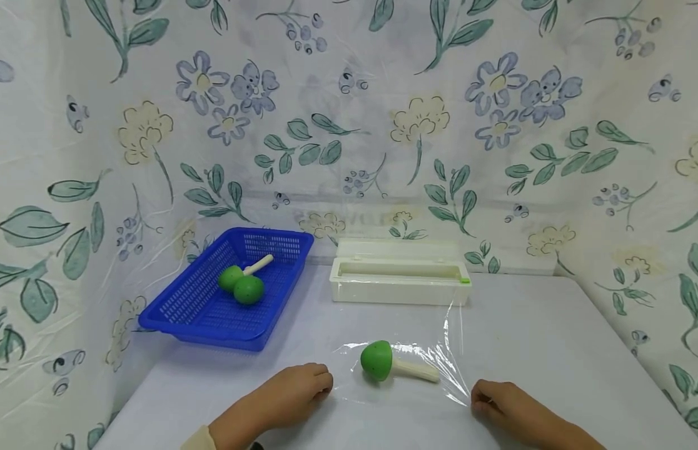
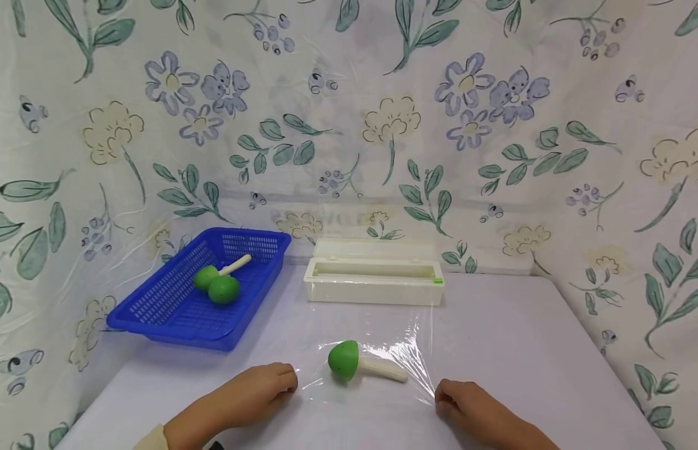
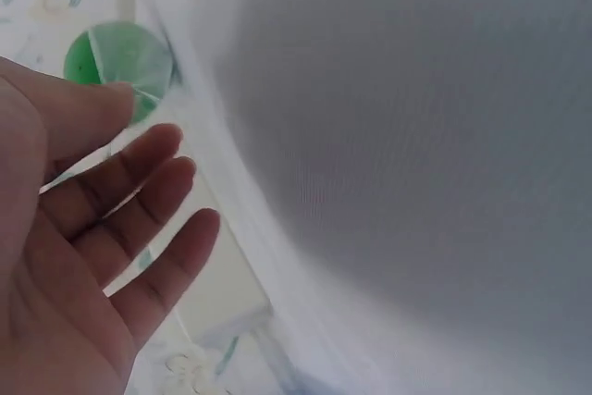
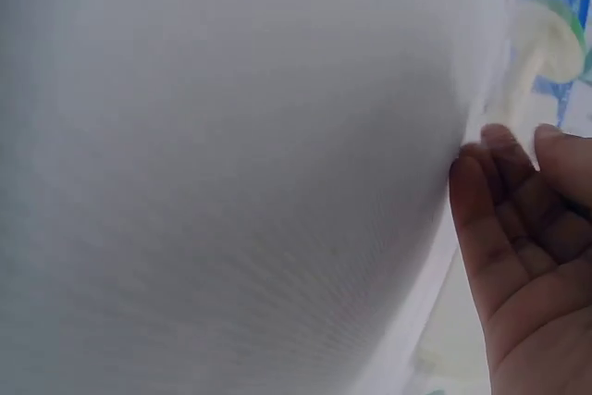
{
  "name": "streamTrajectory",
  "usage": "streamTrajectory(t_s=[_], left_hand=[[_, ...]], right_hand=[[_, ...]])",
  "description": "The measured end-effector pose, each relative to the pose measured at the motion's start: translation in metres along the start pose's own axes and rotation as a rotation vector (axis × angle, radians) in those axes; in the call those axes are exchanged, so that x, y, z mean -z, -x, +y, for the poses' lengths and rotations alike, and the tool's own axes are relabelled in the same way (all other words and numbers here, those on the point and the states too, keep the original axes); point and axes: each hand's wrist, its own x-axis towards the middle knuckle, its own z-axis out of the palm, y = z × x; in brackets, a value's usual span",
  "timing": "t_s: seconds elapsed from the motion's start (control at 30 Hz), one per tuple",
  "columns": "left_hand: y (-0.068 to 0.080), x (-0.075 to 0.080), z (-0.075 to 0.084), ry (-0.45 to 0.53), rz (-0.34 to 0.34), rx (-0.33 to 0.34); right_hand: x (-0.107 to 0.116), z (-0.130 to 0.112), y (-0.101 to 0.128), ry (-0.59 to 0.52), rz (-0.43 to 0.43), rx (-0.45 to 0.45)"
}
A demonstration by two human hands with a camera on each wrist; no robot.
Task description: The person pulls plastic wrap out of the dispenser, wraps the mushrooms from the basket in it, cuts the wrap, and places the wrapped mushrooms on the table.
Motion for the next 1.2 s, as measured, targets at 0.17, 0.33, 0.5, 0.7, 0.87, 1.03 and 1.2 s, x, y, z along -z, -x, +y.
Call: streamTrajectory(t_s=[0.17,0.33,0.5,0.7,0.87,1.03,1.2], left_hand=[[-0.009,0.007,-0.013,0.164,0.005,0.077],[-0.022,0.007,-0.024,0.346,0.092,0.112],[-0.037,0.0,-0.032,0.476,0.172,0.211],[-0.059,-0.013,-0.043,0.542,0.206,0.388],[-0.071,-0.02,-0.045,0.45,0.145,0.377],[-0.074,-0.021,-0.044,0.355,0.065,0.302],[-0.076,-0.019,-0.042,0.352,0.024,0.288]], right_hand=[[0.005,0.006,-0.008,-0.078,0.033,-0.019],[0.012,0.008,-0.02,-0.166,0.073,-0.076],[0.017,0.017,-0.039,-0.216,0.16,-0.115],[0.019,0.034,-0.069,-0.145,0.214,-0.23],[0.019,0.04,-0.086,0.031,0.154,-0.278],[0.016,0.034,-0.093,0.171,0.086,-0.279],[0.015,0.024,-0.093,0.222,0.046,-0.306]])
